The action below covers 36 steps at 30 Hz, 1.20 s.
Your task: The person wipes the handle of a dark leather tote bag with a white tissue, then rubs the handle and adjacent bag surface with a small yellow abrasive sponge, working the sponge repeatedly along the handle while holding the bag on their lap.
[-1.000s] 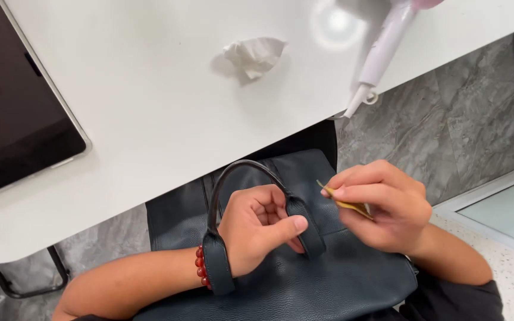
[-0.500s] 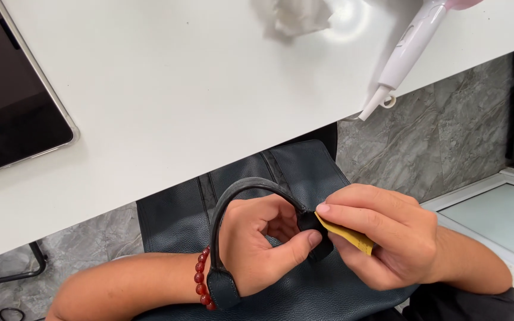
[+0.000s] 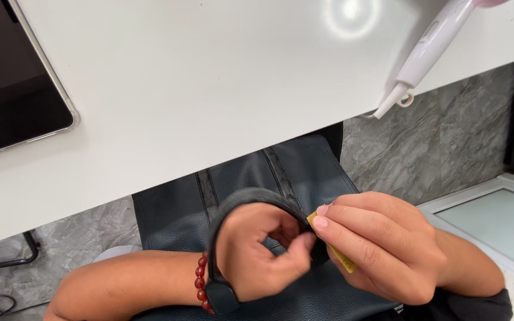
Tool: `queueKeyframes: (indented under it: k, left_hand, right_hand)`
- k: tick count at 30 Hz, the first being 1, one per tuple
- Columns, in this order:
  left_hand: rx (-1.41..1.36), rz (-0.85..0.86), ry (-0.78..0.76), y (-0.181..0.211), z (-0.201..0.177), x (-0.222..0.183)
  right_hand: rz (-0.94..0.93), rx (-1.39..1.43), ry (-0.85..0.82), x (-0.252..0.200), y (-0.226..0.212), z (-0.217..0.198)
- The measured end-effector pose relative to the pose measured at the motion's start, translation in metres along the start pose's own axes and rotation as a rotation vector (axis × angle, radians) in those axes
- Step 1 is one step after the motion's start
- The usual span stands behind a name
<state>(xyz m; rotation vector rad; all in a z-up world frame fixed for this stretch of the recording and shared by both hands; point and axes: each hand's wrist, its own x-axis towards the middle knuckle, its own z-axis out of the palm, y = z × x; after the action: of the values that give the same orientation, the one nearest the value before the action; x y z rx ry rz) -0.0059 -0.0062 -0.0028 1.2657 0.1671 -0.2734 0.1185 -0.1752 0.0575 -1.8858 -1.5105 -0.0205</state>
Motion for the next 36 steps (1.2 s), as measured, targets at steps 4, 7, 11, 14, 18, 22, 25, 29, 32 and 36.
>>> queueKeyframes:
  k: [4,7,11,14,18,22,25,29,32,36]
  left_hand:
    - [0.162,0.081,0.025,-0.001,0.003,-0.002]
    - [0.070,0.069,0.042,-0.010,0.007,-0.007]
    - [0.127,0.089,0.051,-0.010,0.004,-0.011]
    - [0.197,0.113,0.134,-0.007,0.002,-0.009]
    - [0.235,0.155,0.128,-0.005,-0.001,-0.007]
    - [0.266,0.212,0.164,-0.006,-0.002,-0.004]
    - [0.228,0.212,0.129,-0.007,-0.003,-0.007]
    - [0.230,0.137,0.183,-0.012,-0.002,-0.007]
    - [0.188,0.217,0.085,-0.010,-0.003,-0.004]
    - [0.282,0.229,0.174,-0.010,-0.008,-0.004]
  right_hand:
    - [-0.012,-0.064,-0.022,-0.007,-0.003,-0.001]
    - [-0.093,-0.130,-0.021,-0.009,-0.004,0.000]
    - [-0.112,-0.188,0.017,-0.010,-0.008,0.008]
    - [-0.117,-0.195,-0.041,-0.009,-0.007,0.009]
    - [-0.104,-0.173,0.005,-0.008,-0.006,0.011]
    - [-0.102,-0.155,-0.020,-0.005,-0.005,0.011]
    - [-0.082,-0.101,-0.076,-0.008,-0.003,0.009]
    - [0.046,-0.017,-0.015,-0.004,-0.004,0.016]
    - [0.054,0.003,0.019,-0.002,-0.004,0.017]
    - [0.127,0.097,-0.025,0.002,-0.004,0.021]
